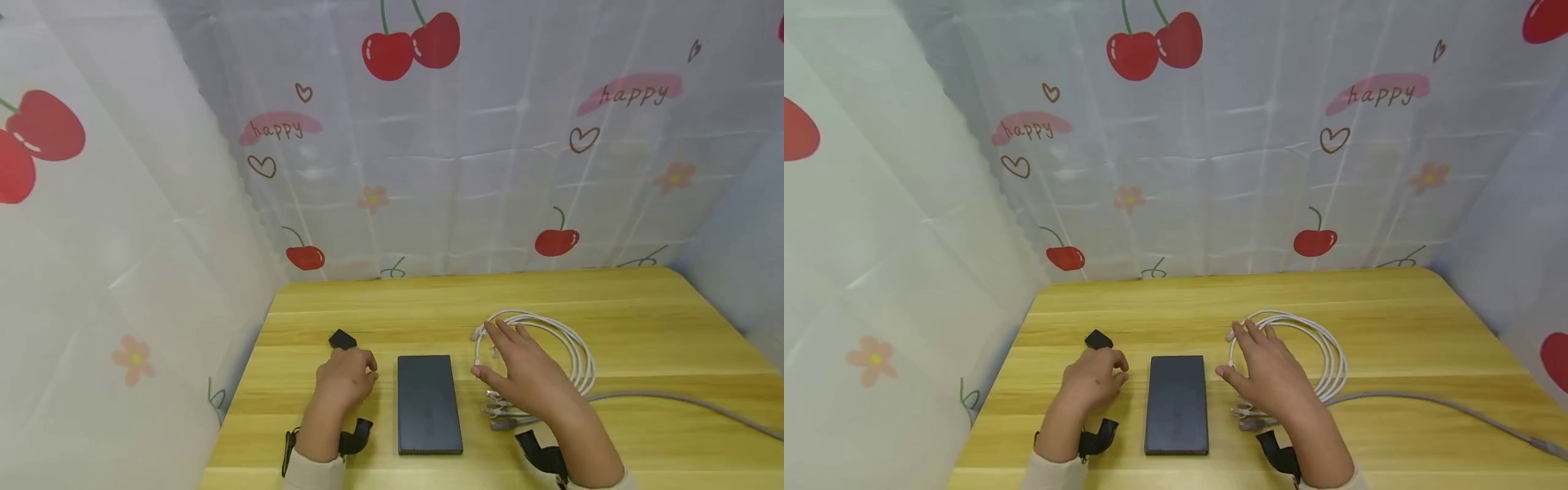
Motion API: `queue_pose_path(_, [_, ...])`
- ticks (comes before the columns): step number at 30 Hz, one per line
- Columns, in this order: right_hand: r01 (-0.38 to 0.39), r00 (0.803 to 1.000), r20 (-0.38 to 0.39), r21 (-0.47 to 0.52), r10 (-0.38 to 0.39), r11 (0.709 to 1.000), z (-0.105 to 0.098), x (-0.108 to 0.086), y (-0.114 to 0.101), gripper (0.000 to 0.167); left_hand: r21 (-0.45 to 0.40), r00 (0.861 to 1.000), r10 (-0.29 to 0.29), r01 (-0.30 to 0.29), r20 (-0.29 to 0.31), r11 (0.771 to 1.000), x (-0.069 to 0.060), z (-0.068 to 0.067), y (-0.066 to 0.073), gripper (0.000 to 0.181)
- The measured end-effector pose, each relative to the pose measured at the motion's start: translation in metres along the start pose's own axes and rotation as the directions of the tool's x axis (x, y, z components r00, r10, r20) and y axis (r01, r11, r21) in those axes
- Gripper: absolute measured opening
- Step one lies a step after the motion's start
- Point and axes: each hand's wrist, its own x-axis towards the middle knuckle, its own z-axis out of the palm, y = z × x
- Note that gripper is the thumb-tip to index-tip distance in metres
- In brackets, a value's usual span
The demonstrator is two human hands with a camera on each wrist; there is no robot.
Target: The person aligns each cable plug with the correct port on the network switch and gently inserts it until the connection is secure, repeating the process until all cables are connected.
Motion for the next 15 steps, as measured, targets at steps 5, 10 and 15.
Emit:
queue_pose_path(5, [-0.016, 1.000, 0.000, 0.010, 0.016, 1.000, -0.002, -0.001, 0.000, 0.080, 0.001, 0.995, -0.099, 0.099, 0.017, 0.995, 0.006, 0.003, -0.017, 0.013])
queue_pose_path(10, [-0.012, 1.000, -0.004, 0.009, 0.012, 1.000, -0.004, 0.000, 0.001, 0.080, -0.021, 0.991, -0.128, 0.129, 0.027, 0.991, 0.008, 0.006, -0.028, 0.022])
queue_pose_path(15, [-0.017, 1.000, 0.008, 0.015, 0.017, 1.000, -0.004, 0.001, 0.001, 0.081, -0.074, 0.988, -0.152, 0.153, 0.020, 0.985, 0.009, 0.006, -0.036, 0.012])
